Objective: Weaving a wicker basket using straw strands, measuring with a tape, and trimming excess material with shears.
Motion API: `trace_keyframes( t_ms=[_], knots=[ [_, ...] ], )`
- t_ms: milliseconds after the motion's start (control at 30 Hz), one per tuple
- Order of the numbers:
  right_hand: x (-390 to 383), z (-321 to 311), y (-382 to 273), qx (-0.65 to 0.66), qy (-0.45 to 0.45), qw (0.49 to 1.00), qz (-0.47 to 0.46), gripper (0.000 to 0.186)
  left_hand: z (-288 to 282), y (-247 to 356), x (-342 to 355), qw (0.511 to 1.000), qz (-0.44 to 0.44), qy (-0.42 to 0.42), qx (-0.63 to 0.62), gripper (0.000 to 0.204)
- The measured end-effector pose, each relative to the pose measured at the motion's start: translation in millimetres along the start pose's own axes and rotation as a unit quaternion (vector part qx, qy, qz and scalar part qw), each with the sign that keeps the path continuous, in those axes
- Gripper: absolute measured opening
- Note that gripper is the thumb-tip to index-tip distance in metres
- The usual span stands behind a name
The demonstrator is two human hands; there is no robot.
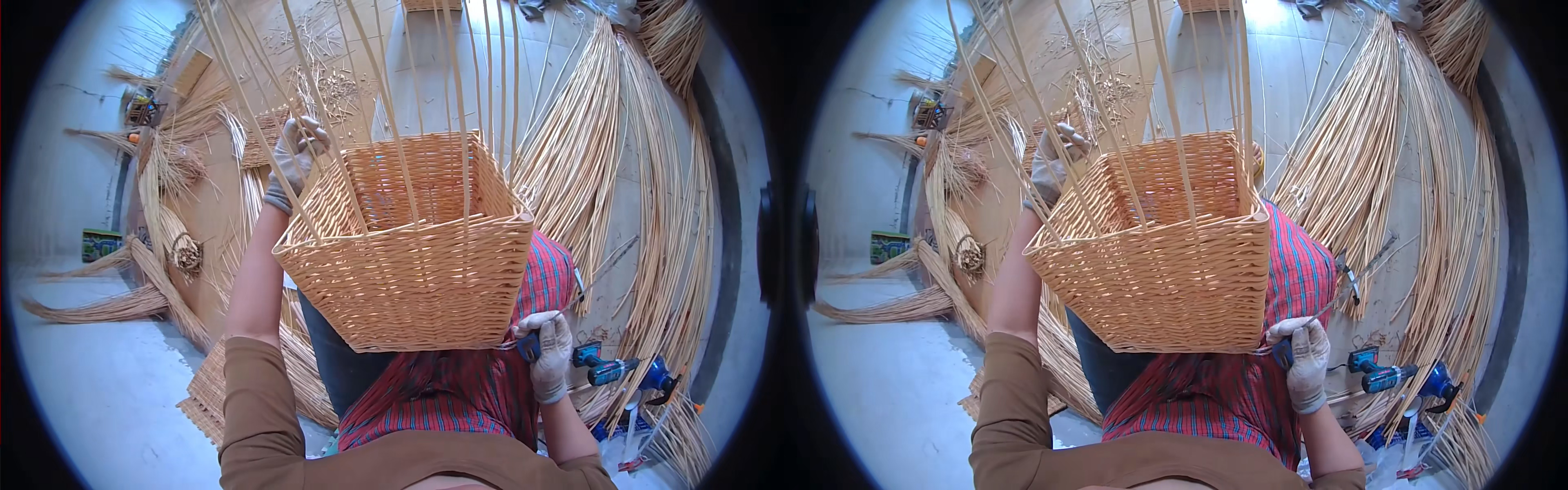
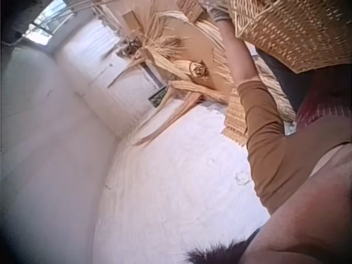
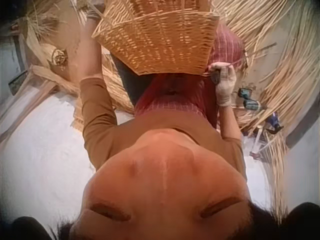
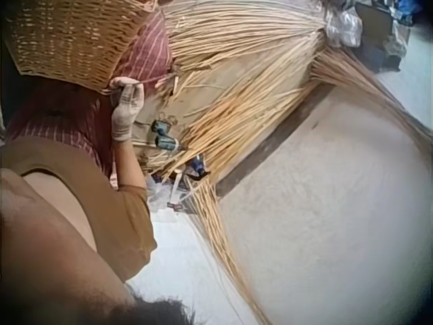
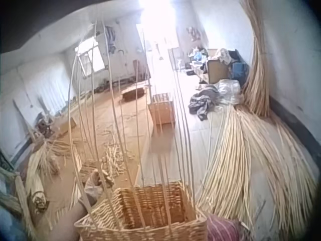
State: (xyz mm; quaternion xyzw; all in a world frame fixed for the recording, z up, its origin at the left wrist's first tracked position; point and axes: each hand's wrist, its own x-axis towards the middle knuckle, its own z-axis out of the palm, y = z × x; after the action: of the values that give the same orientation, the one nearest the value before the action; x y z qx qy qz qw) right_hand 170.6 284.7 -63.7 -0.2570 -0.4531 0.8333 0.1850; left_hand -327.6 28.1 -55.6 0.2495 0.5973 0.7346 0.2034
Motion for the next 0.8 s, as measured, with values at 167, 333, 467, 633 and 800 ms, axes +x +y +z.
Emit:
trace_keyframes(
  t_ms=[167,333,467,633,800],
  knots=[
    [-2.8,0.6,-1.9,-0.013,0.012,1.000,-0.007,0.022,15.1,-1.5,-4.3,0.990,0.031,0.017,0.135,0.043],
    [-1.0,-3.0,9.1,0.041,0.007,0.999,-0.004,0.019,6.6,25.2,-21.3,0.952,0.079,0.234,0.183,0.044],
    [-0.2,-1.8,5.7,0.027,0.009,1.000,-0.009,0.020,79.5,98.2,-66.2,0.909,0.189,0.336,0.161,0.032],
    [-1.1,-7.2,7.4,0.002,0.000,1.000,-0.024,0.022,99.6,105.7,-90.8,0.940,0.168,0.255,0.153,0.021],
    [0.5,-7.6,8.6,-0.001,0.006,1.000,-0.012,0.022,137.5,120.8,-145.9,0.871,0.237,0.271,0.334,0.026]
  ],
)
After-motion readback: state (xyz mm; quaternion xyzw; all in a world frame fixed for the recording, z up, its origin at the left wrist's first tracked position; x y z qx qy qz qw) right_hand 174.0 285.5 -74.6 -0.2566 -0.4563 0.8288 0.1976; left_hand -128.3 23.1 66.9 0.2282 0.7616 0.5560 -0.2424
